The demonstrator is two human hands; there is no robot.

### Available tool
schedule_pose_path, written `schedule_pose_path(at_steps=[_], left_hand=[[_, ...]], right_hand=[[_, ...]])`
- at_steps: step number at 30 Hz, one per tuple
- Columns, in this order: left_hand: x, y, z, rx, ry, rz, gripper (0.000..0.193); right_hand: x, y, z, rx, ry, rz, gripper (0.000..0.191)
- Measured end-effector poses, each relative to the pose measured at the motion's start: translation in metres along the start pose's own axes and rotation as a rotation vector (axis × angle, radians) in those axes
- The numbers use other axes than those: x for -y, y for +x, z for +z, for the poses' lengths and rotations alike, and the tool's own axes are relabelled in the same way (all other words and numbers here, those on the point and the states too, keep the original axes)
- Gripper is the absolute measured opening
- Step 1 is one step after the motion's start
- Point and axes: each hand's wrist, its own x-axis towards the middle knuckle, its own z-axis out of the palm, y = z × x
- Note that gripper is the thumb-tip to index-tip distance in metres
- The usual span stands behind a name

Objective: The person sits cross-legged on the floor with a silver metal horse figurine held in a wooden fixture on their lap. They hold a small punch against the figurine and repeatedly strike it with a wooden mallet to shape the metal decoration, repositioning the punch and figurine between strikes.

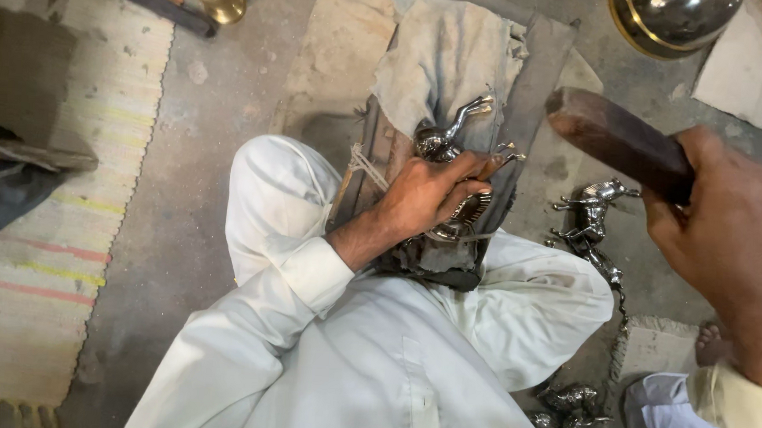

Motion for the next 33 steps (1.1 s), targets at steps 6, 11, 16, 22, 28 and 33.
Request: schedule_pose_path(at_steps=[6,11,16,22,28,33], left_hand=[[-0.002,-0.001,-0.001,-0.114,-0.054,-0.079,0.032],[-0.004,-0.001,0.001,-0.117,-0.057,-0.169,0.037],[-0.002,0.001,-0.003,-0.221,-0.242,-0.135,0.035],[0.004,0.003,-0.016,-0.038,-0.176,-0.059,0.039],[0.005,0.007,-0.014,0.090,-0.095,0.073,0.033],[0.004,0.003,-0.016,0.121,-0.127,0.061,0.029]], right_hand=[[0.001,0.001,0.000,-0.049,0.068,0.016,0.029],[0.002,0.015,-0.005,0.002,0.246,0.079,0.022],[0.006,0.025,-0.010,0.139,-0.111,-0.068,0.036],[0.005,0.022,-0.002,0.294,0.021,0.102,0.032],[0.004,-0.004,0.018,0.090,0.100,0.011,0.027],[0.007,-0.014,0.029,-0.142,0.424,0.121,0.027]])
